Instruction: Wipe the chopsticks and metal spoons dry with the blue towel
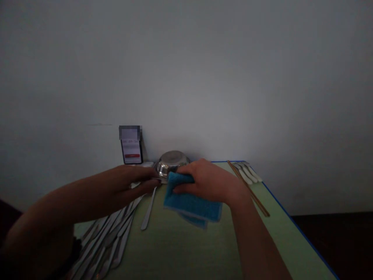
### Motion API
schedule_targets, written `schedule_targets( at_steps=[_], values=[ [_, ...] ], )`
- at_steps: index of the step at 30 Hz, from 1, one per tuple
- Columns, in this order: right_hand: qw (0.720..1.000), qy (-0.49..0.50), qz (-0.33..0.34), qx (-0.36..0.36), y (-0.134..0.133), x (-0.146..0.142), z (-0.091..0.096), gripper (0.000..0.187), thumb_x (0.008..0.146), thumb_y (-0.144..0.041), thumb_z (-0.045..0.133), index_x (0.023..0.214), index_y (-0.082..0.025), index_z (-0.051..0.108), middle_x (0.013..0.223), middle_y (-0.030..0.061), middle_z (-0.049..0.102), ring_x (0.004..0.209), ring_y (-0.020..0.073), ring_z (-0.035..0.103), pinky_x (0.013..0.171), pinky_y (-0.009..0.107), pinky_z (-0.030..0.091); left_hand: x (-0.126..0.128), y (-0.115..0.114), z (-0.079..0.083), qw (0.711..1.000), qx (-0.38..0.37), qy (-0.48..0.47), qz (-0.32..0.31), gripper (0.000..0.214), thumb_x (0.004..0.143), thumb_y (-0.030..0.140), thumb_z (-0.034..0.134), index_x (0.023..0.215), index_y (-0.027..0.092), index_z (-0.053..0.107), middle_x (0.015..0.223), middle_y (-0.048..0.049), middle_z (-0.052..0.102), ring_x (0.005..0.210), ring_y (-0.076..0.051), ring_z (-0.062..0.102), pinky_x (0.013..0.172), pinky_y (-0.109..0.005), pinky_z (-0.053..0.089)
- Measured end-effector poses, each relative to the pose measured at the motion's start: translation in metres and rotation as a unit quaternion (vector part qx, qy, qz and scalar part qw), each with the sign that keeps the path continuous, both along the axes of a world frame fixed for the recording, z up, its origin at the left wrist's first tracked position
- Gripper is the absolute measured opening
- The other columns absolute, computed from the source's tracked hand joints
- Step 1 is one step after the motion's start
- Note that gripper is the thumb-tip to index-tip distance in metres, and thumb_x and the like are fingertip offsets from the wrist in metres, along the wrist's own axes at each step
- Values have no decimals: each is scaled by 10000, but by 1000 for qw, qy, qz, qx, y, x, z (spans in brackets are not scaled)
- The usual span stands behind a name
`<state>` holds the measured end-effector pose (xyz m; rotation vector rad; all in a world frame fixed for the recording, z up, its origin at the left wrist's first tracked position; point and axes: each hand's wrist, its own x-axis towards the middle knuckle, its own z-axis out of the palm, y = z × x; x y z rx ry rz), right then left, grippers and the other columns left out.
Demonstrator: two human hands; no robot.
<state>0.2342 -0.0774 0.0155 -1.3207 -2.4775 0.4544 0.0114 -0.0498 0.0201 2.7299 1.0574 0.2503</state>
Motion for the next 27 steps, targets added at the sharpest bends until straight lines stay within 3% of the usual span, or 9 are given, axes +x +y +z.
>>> schedule_targets(
  at_steps=[5,11,17,27],
  values=[
    [998,55,-8,-7,-2,-2,6,256,767,-405,565,915,-214,649,849,-5,674,699,121,584,622,227,380,-1,3,8,999,-29,-1,-15,319,889,386,359,845,216,626,766,19,666,650,-107,588,577,-189,408],
    [995,51,-80,10,7,8,-4,260,774,-422,541,883,-209,642,845,15,661,731,150,583,621,250,383,-8,7,9,998,43,14,44,331,885,403,359,810,214,620,678,13,645,585,-114,561,533,-215,365],
    [990,42,-122,60,11,12,-9,268,805,-422,492,840,-185,613,825,37,643,720,158,566,619,267,381,-5,9,7,990,121,36,64,337,886,414,331,820,212,592,664,-7,611,592,-148,551,555,-260,341],
    [970,195,-121,83,11,3,-7,322,795,-484,484,793,-183,597,718,-1,626,648,124,555,577,242,393,1,9,14,987,147,-16,62,323,879,362,341,752,186,580,576,8,565,507,-116,496,509,-239,307]
  ],
)
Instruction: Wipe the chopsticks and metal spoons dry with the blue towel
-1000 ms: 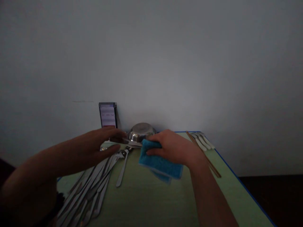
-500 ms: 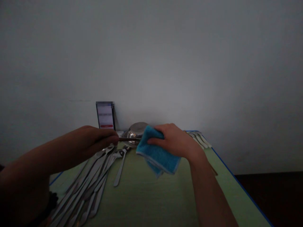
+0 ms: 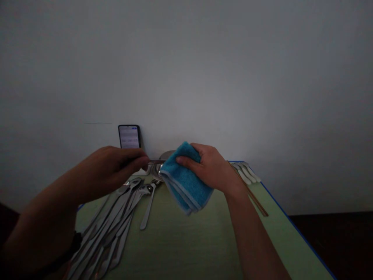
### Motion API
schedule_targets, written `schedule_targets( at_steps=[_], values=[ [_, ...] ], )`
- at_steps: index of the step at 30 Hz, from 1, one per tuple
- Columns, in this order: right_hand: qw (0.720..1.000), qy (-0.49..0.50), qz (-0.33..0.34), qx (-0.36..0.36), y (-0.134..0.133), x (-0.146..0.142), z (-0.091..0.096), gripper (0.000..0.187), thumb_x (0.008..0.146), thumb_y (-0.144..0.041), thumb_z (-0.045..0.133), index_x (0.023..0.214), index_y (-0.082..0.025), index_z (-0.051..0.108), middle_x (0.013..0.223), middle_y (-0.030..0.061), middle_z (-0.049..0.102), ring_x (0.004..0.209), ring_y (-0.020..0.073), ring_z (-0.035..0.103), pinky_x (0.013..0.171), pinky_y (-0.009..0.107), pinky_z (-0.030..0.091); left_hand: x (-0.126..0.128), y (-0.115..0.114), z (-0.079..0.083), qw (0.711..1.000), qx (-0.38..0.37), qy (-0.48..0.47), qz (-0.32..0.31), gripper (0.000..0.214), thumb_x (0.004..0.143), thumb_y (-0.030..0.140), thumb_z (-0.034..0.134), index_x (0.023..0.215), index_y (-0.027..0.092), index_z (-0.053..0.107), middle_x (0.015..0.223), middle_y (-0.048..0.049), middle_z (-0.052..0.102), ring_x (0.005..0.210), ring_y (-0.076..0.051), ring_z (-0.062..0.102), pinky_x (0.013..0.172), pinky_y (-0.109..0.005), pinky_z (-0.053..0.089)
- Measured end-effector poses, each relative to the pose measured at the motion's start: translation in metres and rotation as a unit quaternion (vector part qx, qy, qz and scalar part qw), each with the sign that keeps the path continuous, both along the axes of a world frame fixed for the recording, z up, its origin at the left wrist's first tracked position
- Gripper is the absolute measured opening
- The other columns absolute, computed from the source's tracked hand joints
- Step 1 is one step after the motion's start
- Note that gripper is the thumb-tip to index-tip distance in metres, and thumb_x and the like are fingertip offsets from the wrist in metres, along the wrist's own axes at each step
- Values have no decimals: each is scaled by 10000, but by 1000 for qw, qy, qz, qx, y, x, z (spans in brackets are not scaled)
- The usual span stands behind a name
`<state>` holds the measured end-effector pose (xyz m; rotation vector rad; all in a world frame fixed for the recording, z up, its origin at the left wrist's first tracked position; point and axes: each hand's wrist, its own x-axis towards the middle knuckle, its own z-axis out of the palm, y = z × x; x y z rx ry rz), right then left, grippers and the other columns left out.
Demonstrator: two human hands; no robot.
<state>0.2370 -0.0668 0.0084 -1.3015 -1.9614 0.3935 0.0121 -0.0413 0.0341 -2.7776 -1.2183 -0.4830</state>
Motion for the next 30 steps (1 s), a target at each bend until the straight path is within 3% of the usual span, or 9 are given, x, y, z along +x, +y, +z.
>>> schedule_targets(
  at_steps=[4,8,11,17,23,30],
  values=[
    [998,36,0,-44,3,1,-4,344,732,-513,554,810,-182,610,749,8,645,678,138,573,574,241,413,3,-2,-1,1000,13,15,-5,329,881,353,333,760,185,590,602,-1,591,534,-122,523,524,-241,316],
    [990,32,47,-125,4,1,-6,346,661,-480,643,847,-188,637,785,9,660,694,136,583,581,230,432,12,-8,-6,995,58,80,11,362,891,388,305,793,202,600,647,-22,623,606,-160,572,547,-266,317],
    [985,22,92,-141,3,-1,-4,302,694,-451,619,840,-188,653,740,-5,653,646,114,571,559,212,425,16,-10,-8,992,66,109,17,383,894,414,289,793,211,598,666,-30,633,627,-178,589,536,-272,306],
    [989,-18,108,-104,1,-3,-1,268,770,-412,548,862,-186,658,741,-10,655,653,107,570,591,211,416,11,-2,-8,996,30,83,-17,377,903,409,292,798,211,595,685,-21,636,630,-159,584,566,-254,341],
    [992,12,101,-75,5,1,-4,285,791,-405,520,908,-174,638,825,12,669,720,133,584,612,229,430,6,1,-6,997,37,70,1,388,905,411,283,805,205,596,680,-26,636,640,-170,585,566,-262,338],
    [990,140,-18,-23,11,-7,-11,345,708,-457,600,880,-163,654,755,38,675,662,158,593,575,263,453,8,2,-6,996,55,52,52,397,907,409,262,864,193,592,749,-50,652,655,-186,584,572,-273,347]
  ],
)
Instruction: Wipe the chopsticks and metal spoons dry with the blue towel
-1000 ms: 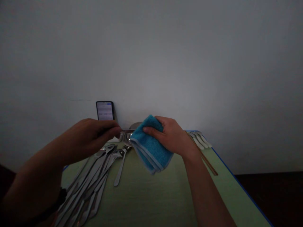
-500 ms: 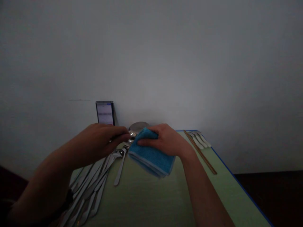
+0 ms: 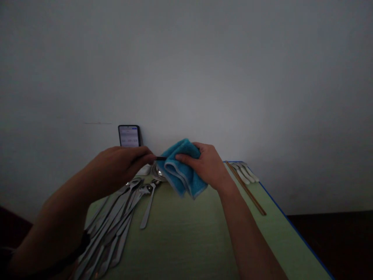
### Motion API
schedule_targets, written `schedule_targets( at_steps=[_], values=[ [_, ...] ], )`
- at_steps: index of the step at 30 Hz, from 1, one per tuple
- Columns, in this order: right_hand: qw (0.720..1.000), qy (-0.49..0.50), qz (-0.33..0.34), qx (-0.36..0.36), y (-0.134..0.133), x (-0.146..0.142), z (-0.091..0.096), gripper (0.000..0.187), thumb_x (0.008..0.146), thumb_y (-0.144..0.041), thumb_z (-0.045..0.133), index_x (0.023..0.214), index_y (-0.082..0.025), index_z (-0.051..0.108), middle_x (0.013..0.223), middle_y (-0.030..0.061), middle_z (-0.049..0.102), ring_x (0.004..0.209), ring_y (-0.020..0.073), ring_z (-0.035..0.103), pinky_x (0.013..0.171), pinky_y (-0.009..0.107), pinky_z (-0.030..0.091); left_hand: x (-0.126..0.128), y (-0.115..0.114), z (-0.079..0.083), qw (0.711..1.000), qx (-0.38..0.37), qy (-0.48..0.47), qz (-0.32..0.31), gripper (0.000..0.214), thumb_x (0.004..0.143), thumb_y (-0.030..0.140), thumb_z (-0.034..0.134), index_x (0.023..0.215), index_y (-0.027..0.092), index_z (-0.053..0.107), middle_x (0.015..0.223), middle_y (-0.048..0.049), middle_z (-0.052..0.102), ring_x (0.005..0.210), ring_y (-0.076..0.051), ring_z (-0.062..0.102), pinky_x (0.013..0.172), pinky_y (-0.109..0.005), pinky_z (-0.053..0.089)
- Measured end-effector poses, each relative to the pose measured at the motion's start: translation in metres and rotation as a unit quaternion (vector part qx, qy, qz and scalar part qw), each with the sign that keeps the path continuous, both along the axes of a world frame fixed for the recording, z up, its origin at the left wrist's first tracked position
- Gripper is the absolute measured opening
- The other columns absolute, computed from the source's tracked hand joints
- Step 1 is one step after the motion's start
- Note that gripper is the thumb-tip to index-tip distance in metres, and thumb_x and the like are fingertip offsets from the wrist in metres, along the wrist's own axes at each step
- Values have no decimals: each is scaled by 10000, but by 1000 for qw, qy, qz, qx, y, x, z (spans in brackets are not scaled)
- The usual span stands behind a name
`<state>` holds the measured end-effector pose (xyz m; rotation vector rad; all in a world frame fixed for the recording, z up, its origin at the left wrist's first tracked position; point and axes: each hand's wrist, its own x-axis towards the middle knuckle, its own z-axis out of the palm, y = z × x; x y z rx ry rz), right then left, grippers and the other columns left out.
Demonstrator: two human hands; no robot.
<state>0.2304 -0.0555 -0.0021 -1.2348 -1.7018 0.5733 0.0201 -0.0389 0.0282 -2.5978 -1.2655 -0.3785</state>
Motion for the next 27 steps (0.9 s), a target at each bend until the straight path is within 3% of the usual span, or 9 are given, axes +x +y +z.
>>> schedule_targets(
  at_steps=[5,11,14,20,27],
  values=[
    [992,109,-58,4,5,-1,-6,353,670,-466,635,847,-161,647,730,42,671,611,152,584,522,259,449,2,-2,2,999,10,-28,22,376,904,398,276,886,192,591,736,-49,648,632,-179,580,562,-269,346],
    [962,205,116,-135,-3,8,-5,283,675,-376,667,884,-190,625,812,20,680,666,134,612,624,274,501,-6,-3,7,997,-41,-56,-34,379,900,402,293,846,179,594,685,-29,627,587,-136,554,548,-237,353],
    [961,202,129,-138,-5,8,-4,236,681,-342,670,858,-191,631,780,6,675,642,119,601,615,261,494,-6,-2,6,997,-38,-51,-47,368,904,387,291,870,179,592,715,-31,638,602,-137,561,561,-238,360],
    [996,90,-19,-8,1,4,-4,313,666,-431,653,840,-171,649,783,38,682,669,156,594,605,284,467,4,0,-3,1000,-1,-18,-5,390,913,390,249,883,187,581,754,-44,656,649,-169,589,582,-263,369],
    [977,86,-178,84,7,1,-8,393,648,-548,607,718,-162,624,594,12,603,521,135,519,461,251,390,12,-4,-1,1000,21,-18,15,385,915,386,244,907,181,569,735,-56,658,619,-180,589,540,-267,353]
  ],
)
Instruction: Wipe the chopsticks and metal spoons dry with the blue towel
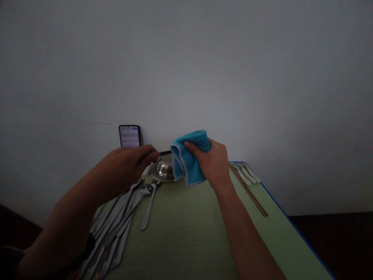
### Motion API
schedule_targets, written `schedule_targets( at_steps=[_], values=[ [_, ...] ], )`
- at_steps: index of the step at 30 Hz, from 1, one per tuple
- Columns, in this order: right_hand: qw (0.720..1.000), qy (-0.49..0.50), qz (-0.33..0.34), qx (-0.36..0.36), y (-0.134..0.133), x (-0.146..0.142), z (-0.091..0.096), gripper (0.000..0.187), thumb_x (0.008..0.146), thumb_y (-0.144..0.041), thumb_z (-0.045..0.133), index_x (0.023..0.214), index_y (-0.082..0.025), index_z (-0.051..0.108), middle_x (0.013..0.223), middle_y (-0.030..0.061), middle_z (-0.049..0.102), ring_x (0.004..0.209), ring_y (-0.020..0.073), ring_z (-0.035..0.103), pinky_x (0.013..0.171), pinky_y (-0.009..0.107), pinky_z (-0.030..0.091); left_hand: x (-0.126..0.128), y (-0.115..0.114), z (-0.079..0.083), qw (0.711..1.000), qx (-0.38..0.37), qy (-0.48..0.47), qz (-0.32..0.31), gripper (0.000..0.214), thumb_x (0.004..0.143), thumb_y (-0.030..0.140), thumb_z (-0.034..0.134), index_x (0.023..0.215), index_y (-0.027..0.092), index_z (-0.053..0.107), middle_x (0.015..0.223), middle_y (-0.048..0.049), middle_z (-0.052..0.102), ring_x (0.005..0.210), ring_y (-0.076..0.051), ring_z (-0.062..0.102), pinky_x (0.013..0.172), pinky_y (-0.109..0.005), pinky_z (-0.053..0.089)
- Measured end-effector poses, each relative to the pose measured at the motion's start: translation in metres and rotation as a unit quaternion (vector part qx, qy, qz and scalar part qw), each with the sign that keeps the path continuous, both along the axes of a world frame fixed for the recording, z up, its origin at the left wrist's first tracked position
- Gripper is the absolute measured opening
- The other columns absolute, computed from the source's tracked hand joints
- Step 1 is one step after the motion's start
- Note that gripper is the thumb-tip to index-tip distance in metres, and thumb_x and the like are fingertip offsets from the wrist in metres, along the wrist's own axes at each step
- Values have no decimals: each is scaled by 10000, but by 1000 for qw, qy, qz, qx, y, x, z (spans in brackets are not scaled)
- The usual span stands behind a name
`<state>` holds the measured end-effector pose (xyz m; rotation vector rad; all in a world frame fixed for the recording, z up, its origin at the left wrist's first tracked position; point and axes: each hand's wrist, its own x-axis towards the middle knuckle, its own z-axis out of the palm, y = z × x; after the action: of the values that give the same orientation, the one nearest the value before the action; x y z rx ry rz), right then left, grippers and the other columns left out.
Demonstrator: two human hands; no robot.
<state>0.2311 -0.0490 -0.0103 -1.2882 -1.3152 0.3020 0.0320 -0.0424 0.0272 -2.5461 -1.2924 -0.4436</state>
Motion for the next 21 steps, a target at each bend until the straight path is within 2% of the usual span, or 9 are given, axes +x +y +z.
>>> schedule_targets(
  at_steps=[2,4,7,9,12,15,18,21],
  values=[
    [999,35,-36,12,4,-1,-6,420,692,-582,534,682,-167,593,555,5,553,484,124,481,433,249,370,6,-5,0,1000,-12,-17,-9,383,920,381,241,892,180,567,698,-47,648,577,-168,574,518,-261,340],
    [996,73,-42,16,7,-3,-12,441,732,-598,466,652,-175,561,537,0,512,466,115,458,425,249,365,13,-9,-1,999,-23,-36,-20,382,924,379,241,883,180,565,679,-39,637,556,-160,560,506,-258,331],
    [996,91,-21,12,8,-4,-14,450,759,-598,424,617,-182,525,519,-10,472,456,106,435,423,244,357,16,-9,-2,997,-38,-54,-28,373,922,374,252,868,175,562,663,-32,620,547,-153,543,509,-259,327],
    [997,78,19,-5,6,-1,-11,428,759,-578,449,614,-182,523,515,-19,469,460,102,433,431,239,354,13,-5,-2,995,-63,-66,-41,355,919,358,268,844,168,558,665,-28,611,550,-142,534,518,-253,336],
    [986,27,152,-60,-1,9,-3,329,748,-504,533,723,-181,587,614,-16,564,539,110,505,505,240,409,2,2,-1,987,-120,-78,-72,336,912,349,290,821,166,557,690,-17,607,578,-126,535,541,-233,359],
    [951,-63,277,-119,-9,18,5,266,741,-413,588,900,-203,619,825,-1,649,705,136,580,635,263,460,-10,6,-1,978,-168,-63,-104,333,908,355,301,819,177,568,699,-5,605,607,-118,540,567,-222,374],
    [925,-157,312,-150,-13,22,11,241,747,-350,594,940,-208,621,871,2,662,740,137,586,662,262,454,-17,5,-3,978,-171,-42,-115,348,906,368,300,847,185,590,695,-6,608,625,-122,548,601,-229,385],
    [915,-241,290,-146,-14,18,14,214,747,-310,599,933,-206,622,855,0,664,732,127,581,657,244,431,-17,2,-4,988,-127,-9,-92,365,897,397,307,856,195,609,684,-14,611,634,-137,557,606,-244,382]
  ],
)
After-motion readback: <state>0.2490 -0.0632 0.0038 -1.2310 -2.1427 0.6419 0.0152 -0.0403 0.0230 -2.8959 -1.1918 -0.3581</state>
